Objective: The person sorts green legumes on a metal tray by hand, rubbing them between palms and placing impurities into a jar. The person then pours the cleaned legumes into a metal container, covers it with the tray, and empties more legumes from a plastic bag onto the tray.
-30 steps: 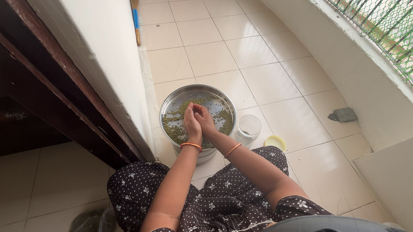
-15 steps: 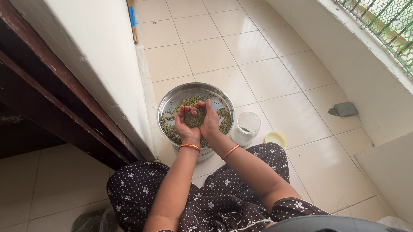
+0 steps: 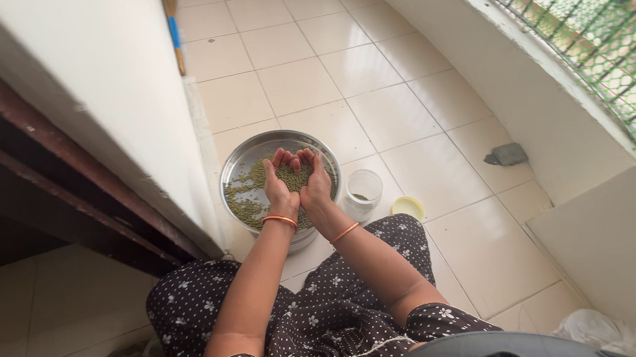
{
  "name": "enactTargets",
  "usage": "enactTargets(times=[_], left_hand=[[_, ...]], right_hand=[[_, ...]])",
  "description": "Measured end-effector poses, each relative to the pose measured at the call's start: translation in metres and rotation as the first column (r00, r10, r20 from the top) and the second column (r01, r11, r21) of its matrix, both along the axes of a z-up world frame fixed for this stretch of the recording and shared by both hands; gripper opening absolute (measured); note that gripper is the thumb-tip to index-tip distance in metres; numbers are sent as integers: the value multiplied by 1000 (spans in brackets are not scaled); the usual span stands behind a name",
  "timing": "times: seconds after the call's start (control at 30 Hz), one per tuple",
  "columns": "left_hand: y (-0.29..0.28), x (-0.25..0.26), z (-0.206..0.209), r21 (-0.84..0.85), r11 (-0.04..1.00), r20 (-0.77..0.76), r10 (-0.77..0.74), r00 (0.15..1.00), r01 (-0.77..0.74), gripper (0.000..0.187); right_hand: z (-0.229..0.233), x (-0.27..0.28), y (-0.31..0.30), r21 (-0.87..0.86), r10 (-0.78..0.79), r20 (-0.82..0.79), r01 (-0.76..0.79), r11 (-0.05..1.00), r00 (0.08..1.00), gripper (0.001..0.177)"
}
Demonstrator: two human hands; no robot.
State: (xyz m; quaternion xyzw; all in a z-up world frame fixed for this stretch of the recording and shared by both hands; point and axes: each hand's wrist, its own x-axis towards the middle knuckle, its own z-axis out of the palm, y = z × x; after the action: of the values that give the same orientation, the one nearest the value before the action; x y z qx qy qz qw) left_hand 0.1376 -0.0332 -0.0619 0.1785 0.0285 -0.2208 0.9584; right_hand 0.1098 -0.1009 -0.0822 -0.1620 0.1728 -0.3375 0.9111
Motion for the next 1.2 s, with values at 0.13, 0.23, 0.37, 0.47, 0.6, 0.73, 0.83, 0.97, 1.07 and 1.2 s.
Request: enactTargets(times=[0.13, 0.23, 0.37, 0.47, 0.6, 0.73, 0.83, 0.97, 1.07, 1.2], left_hand=[[-51, -26, 21, -68, 996, 14, -54, 998, 55, 52], [-102, -50, 30, -92, 990, -35, -112, 993, 108, 51], [-166, -73, 6, -24, 988, 0, -152, 988, 151, 52], [-202, -87, -24, 9, 988, -22, -151, 988, 151, 52], [-219, -100, -56, 86, 990, -46, -109, 993, 112, 53], [-220, -94, -79, 230, 971, -51, -54, 997, 64, 51], [-219, -89, -89, 281, 959, -29, -24, 999, 31, 52], [-221, -89, -98, 419, 908, 60, -7, 998, -19, 60], [-220, -87, -99, 375, 927, 24, -9, 1000, -1, 60], [-218, -85, -99, 302, 953, 7, -12, 1000, 9, 58]], right_hand=[[16, -25, -52, -57, -32, 103, 38, 998, 994, 42], [19, -49, -109, 48, -80, 131, 75, 996, 988, 36], [-5, -75, -175, 64, -146, 107, 140, 988, 984, 31], [-21, -92, -198, 81, -124, 138, 114, 990, 983, 30], [-37, -104, -204, 168, -151, 39, 142, 975, 988, 30], [-52, -99, -196, -7, -104, 13, 104, 995, 994, 36], [-62, -94, -194, -69, -168, -153, 159, 985, 974, 39], [-67, -90, -194, -303, -249, -318, 151, 941, 915, 45], [-69, -88, -192, -316, -258, -292, 161, 935, 921, 46], [-70, -84, -189, -266, -245, -210, 186, 946, 947, 44]])
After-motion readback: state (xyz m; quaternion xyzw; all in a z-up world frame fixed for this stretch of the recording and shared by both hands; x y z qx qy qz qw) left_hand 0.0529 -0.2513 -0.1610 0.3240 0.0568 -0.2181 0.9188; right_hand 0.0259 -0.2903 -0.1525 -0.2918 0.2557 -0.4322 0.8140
